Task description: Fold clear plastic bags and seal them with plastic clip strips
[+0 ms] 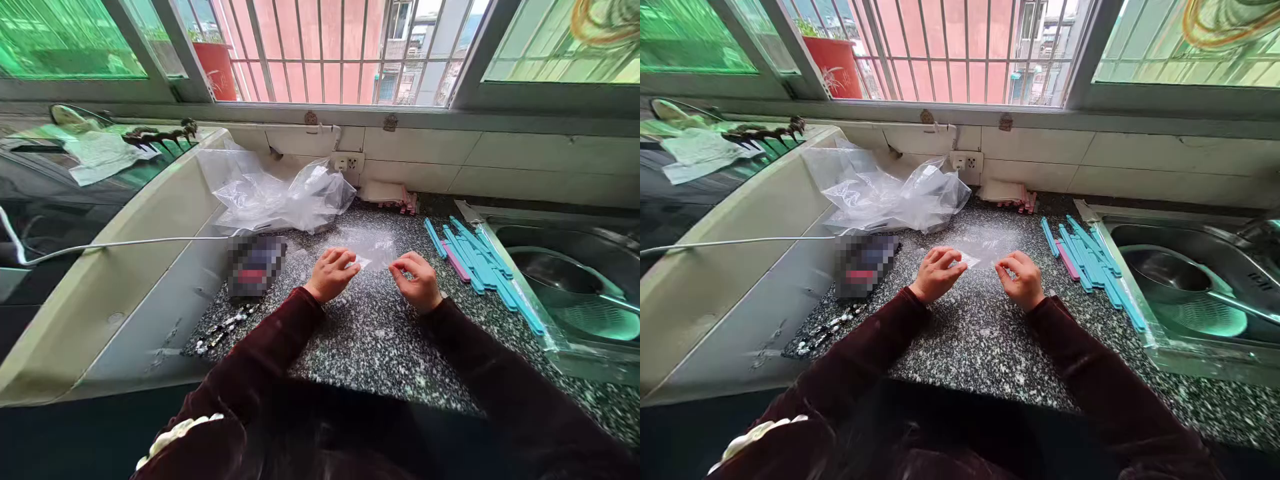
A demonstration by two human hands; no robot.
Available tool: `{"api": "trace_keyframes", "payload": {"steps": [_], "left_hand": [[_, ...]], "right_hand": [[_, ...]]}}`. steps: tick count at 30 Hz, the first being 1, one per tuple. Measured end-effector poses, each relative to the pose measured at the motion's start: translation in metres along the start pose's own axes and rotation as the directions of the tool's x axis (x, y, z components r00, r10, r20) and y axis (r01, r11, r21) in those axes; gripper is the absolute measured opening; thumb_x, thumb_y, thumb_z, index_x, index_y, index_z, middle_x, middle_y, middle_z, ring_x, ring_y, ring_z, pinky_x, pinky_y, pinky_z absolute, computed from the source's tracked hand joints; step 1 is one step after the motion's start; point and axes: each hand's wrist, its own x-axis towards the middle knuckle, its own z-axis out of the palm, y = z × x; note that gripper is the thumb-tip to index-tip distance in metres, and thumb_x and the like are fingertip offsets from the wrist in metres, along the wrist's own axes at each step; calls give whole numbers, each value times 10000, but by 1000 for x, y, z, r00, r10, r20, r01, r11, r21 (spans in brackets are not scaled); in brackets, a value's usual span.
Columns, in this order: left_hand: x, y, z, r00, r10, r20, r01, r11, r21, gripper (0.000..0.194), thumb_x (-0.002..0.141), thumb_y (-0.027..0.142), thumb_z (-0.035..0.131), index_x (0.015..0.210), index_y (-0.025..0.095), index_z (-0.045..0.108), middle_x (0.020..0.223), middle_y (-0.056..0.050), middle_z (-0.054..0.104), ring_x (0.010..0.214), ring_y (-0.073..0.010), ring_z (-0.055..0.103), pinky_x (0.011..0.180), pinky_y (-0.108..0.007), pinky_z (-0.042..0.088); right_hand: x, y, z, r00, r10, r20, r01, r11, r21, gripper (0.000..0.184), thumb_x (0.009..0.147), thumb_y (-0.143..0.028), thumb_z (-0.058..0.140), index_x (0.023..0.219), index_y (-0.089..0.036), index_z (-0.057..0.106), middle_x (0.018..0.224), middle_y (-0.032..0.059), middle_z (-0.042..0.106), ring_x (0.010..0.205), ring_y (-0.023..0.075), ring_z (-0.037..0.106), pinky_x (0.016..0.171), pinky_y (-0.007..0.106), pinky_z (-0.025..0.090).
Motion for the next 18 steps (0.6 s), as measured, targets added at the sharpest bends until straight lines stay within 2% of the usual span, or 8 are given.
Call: {"api": "trace_keyframes", "payload": {"steps": [6, 8, 10, 12, 14, 16, 18], "left_hand": [[-1, -3, 5, 997, 10, 76, -13, 999, 32, 166, 816, 132, 526, 687, 204, 603, 807, -23, 618, 858, -152, 518, 784, -290, 386], [-3, -3, 6, 992, -45, 116, 44, 999, 7, 174, 816, 142, 524, 674, 206, 601, 813, -26, 621, 869, -160, 521, 789, -298, 391], [-5, -4, 5, 976, -173, 129, 179, 983, -36, 141, 813, 155, 525, 717, 207, 615, 824, -34, 622, 870, -170, 521, 790, -307, 401], [-6, -7, 4, 933, -341, 115, 354, 928, -118, 109, 806, 165, 525, 833, 197, 626, 845, -48, 621, 862, -177, 518, 793, -318, 415], [-6, -12, 1, 869, -482, 116, 495, 834, -243, 170, 806, 185, 533, 956, 174, 610, 841, -52, 616, 846, -176, 516, 791, -322, 428], [-6, -15, -1, 818, -553, 158, 570, 739, -360, 217, 804, 233, 563, 1006, 163, 599, 814, -44, 608, 831, -173, 518, 781, -319, 435], [-5, -16, -3, 808, -547, 220, 583, 686, -435, 173, 794, 276, 594, 930, 174, 628, 773, -30, 599, 799, -164, 520, 766, -312, 433]], "right_hand": [[3, 4, -2, 999, 54, -2, -54, 998, 12, 144, 807, -218, 550, 668, -190, 574, 656, 24, 536, 623, 139, 527, 562, 270, 444], [3, 5, -4, 998, 55, 11, -55, 998, 10, 143, 807, -218, 549, 669, -192, 578, 656, 24, 537, 629, 142, 527, 569, 274, 446], [3, 5, -5, 999, 39, 15, -39, 999, 13, 132, 808, -210, 549, 684, -192, 591, 661, 26, 539, 634, 143, 529, 578, 277, 449], [3, 6, -6, 1000, 10, 10, -10, 1000, 15, 113, 807, -198, 552, 710, -192, 609, 674, 29, 547, 638, 142, 533, 583, 277, 452], [3, 6, -5, 999, -37, 14, 37, 999, 19, 97, 803, -183, 558, 734, -194, 625, 679, 31, 556, 637, 141, 535, 581, 274, 453], [3, 5, -4, 995, -93, 33, 92, 995, 25, 90, 797, -169, 566, 750, -197, 637, 677, 31, 563, 635, 140, 534, 574, 270, 450], [2, 2, -2, 990, -133, 55, 131, 991, 34, 93, 793, -159, 569, 761, -199, 646, 669, 30, 564, 632, 139, 530, 565, 266, 445]]}}
